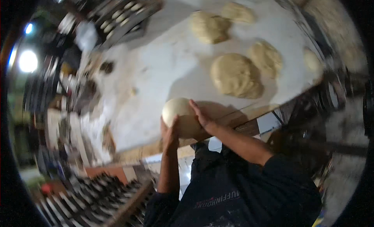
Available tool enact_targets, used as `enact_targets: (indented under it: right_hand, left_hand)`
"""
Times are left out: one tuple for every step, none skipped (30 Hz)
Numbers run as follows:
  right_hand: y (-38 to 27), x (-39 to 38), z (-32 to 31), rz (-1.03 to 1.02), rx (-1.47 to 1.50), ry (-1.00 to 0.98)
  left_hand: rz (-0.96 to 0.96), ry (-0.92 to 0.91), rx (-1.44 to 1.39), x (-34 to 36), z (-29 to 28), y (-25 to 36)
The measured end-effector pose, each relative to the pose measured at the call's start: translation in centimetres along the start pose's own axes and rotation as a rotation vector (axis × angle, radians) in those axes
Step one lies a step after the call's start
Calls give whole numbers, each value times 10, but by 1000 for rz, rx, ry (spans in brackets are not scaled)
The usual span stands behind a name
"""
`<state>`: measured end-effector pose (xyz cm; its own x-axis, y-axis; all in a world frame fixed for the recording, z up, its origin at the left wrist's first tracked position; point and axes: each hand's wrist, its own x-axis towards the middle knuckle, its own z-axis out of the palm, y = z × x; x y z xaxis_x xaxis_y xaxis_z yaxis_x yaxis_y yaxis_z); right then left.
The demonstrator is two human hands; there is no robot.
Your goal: The person kneads pieces of dough by hand on a table, turning and folding the dough repeatedly to form rounded loaves.
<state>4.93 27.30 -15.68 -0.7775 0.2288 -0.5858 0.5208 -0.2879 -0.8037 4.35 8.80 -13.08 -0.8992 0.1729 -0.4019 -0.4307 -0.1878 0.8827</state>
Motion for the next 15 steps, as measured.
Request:
enact_targets:
  right_hand:
    - [0, -6, -19, -68, 62, 99]
    - [-3, -21, -40, -66, 370, 59]
    - [-11, -31, -65, -70, 656, -33]
    - [-30, -51, -97, -203, 763, 113]
    - [-42, -52, -136, -264, 779, 196]
    - [-56, -55, -184, -439, 796, 216]
    - [-74, -53, -235, -398, 805, 215]
    - [-93, -54, -290, -478, 798, 177]
    - [-113, -51, -343, -513, 760, 371]
    - [-126, -46, -399, -476, 784, 472]
    - [-139, -36, -454, -547, 783, 594]
    - [-142, -26, -509, -588, 719, 572]
    - [-143, -16, -558, -587, 749, 669]
    - [-137, -8, -602, -525, 695, 709]
    - [-132, 0, -640, -482, 676, 906]
  left_hand:
    - [36, -66, -67, 9, 30, 2]
    - [69, -134, -96, 17, 62, 4]
    - [22, -203, -58, 23, 98, 5]
    - [38, -249, -31, 23, 138, 3]
    - [27, -261, 23, 23, 179, 3]
    - [64, -285, 112, 21, 229, 0]
    - [118, -418, 88, 22, 280, -4]
    - [-17, -358, 160, 18, 334, -11]
    - [198, -616, 119, 29, 391, -17]
    - [291, -622, 90, 29, 447, -30]
    - [210, -711, 31, 37, 504, -44]
    - [288, -805, -22, 45, 560, -61]
    - [195, -882, -70, 55, 607, -81]
    - [193, -872, -158, 61, 654, -104]
    - [160, -934, -125, 73, 688, -123]
